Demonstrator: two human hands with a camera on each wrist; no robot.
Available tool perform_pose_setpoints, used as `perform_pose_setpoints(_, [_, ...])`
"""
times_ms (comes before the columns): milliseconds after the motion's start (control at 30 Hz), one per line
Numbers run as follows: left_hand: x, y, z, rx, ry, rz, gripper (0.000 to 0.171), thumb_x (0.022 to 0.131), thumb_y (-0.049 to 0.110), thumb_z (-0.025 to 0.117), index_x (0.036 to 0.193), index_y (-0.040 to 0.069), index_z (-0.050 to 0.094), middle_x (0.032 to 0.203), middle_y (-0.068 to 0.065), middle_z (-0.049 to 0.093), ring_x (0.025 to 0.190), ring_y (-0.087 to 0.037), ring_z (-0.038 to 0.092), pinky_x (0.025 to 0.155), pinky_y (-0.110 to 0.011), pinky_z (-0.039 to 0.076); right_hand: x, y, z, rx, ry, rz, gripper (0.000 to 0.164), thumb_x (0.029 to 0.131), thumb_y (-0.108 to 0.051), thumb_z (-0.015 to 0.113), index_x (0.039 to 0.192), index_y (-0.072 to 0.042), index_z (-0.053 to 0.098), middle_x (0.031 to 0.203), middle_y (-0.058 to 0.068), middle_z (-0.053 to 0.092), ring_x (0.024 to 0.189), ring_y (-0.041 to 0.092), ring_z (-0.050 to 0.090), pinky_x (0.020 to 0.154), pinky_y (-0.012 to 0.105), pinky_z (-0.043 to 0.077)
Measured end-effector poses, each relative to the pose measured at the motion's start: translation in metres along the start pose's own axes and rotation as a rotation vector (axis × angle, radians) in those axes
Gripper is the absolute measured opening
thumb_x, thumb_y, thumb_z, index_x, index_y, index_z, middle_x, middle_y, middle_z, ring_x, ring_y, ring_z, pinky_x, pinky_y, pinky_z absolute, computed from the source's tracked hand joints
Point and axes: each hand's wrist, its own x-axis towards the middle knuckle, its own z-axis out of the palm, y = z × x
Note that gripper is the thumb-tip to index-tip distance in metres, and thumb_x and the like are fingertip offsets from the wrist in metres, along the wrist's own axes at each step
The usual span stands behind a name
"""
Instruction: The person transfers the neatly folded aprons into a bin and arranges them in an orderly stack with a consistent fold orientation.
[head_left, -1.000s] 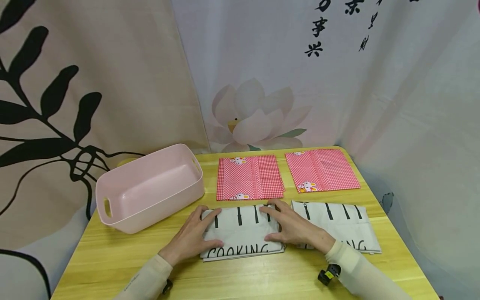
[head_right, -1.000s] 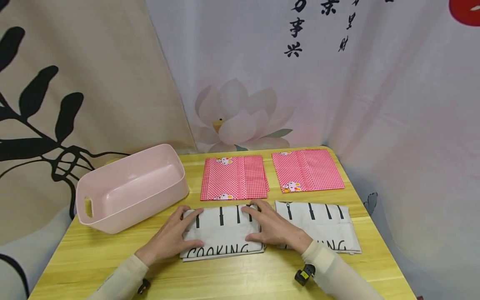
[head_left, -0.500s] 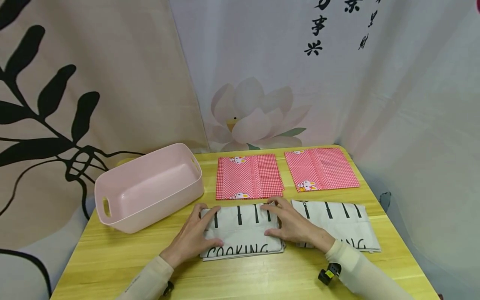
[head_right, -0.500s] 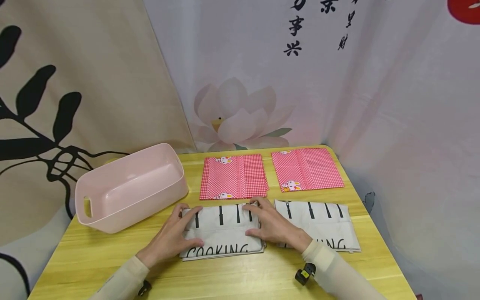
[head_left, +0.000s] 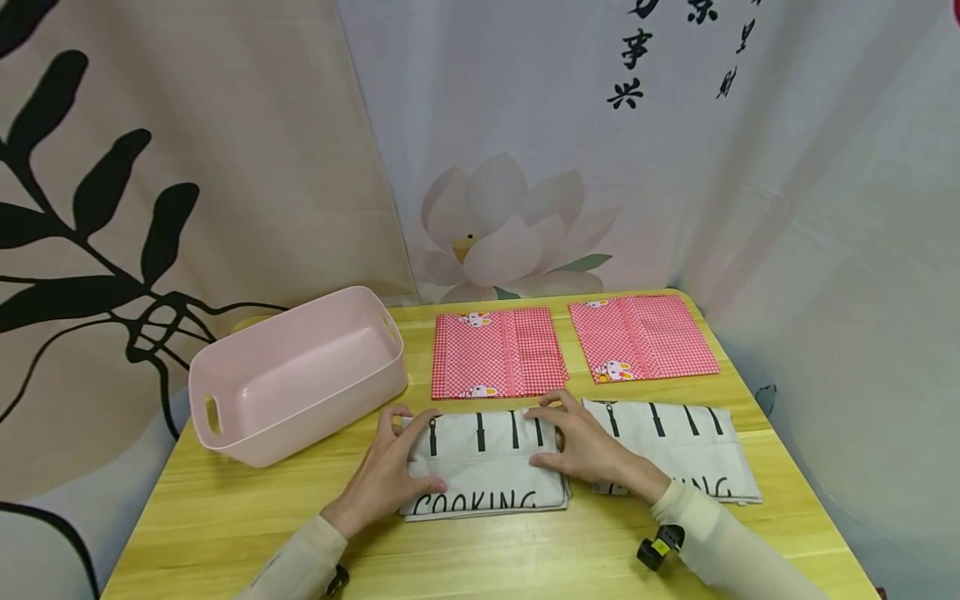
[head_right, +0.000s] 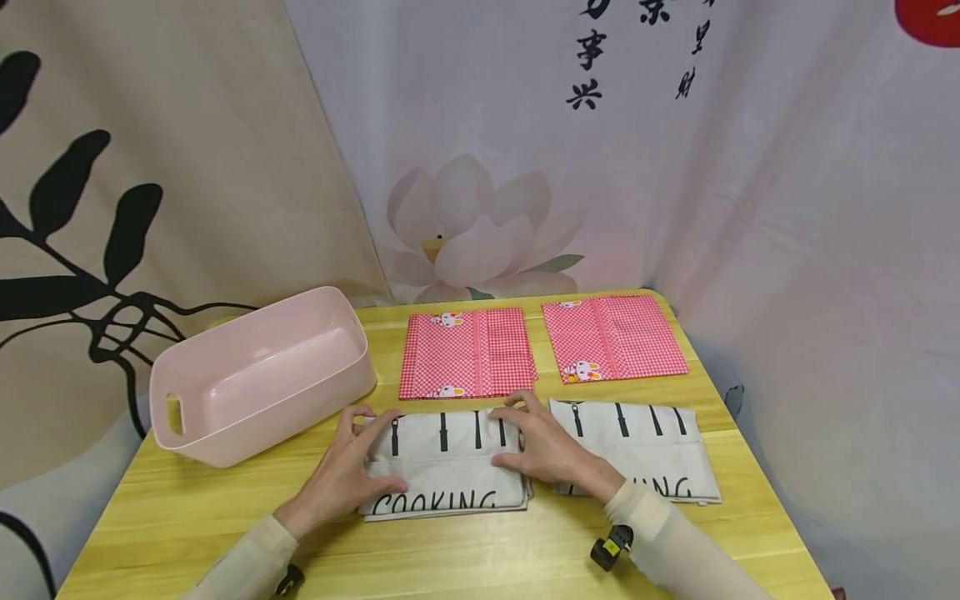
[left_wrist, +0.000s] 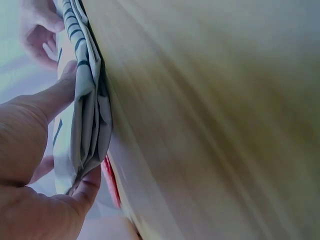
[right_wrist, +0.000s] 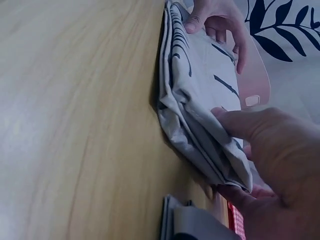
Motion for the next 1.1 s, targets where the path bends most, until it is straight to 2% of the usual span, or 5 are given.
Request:
perform_pose_setpoints(267, [-0.003, 0.005, 0.002, -0.095, 0.018, -0.083, 0.092, 0.07, 0.027, 0.11, 0.149, 0.021, 0.063, 0.151, -0.016, 0.051, 0.128, -0.033, 0.064, 0.11, -0.057, 0.06, -0.002, 0.001, -0.003, 0.067, -0.028, 0.039, 0.069, 0.092, -0.031, 0.097, 0.152, -0.011, 0.069, 0.149, 0.017, 0.064, 0.131, 0.035, 0.065, 0.106, 0.059, 0.059])
perform_pose_setpoints(433, [-0.003, 0.007, 0.003, -0.117, -0.009, -0.096, 0.067, 0.074, 0.022, 0.108, 0.127, 0.025, 0.066, 0.129, -0.005, 0.064, 0.114, -0.021, 0.06, 0.103, -0.045, 0.053, -0.004, 0.002, -0.004, 0.092, -0.061, 0.031, 0.069, 0.095, -0.031, 0.094, 0.155, -0.009, 0.066, 0.15, 0.015, 0.07, 0.136, 0.038, 0.068, 0.112, 0.064, 0.059])
perform_pose_setpoints(567, [-0.003, 0.007, 0.002, -0.138, -0.015, -0.078, 0.069, 0.074, 0.018, 0.108, 0.131, 0.025, 0.069, 0.122, 0.002, 0.065, 0.106, -0.013, 0.057, 0.102, -0.039, 0.049, -0.005, 0.001, -0.004, 0.103, -0.083, 0.031, 0.069, 0.097, -0.03, 0.092, 0.157, -0.008, 0.064, 0.155, 0.013, 0.07, 0.144, 0.039, 0.066, 0.118, 0.063, 0.057])
perform_pose_setpoints(867, [-0.005, -0.001, 0.002, -0.281, -0.038, -0.101, 0.081, 0.079, 0.009, 0.103, 0.147, 0.034, 0.068, 0.144, -0.001, 0.065, 0.135, -0.029, 0.064, 0.12, -0.063, 0.052, -0.005, 0.002, -0.002, 0.123, -0.059, 0.027, 0.064, 0.099, -0.027, 0.09, 0.156, -0.011, 0.065, 0.155, 0.011, 0.071, 0.145, 0.038, 0.066, 0.119, 0.063, 0.057])
perform_pose_setpoints(1100, [-0.004, -0.004, -0.004, -0.47, -0.156, -0.09, 0.084, 0.084, 0.006, 0.098, 0.155, 0.035, 0.065, 0.161, 0.002, 0.067, 0.15, -0.028, 0.06, 0.13, -0.052, 0.047, -0.004, -0.001, -0.001, 0.199, -0.037, 0.036, 0.061, 0.1, -0.019, 0.088, 0.156, -0.018, 0.065, 0.156, 0.006, 0.069, 0.145, 0.033, 0.065, 0.12, 0.061, 0.056])
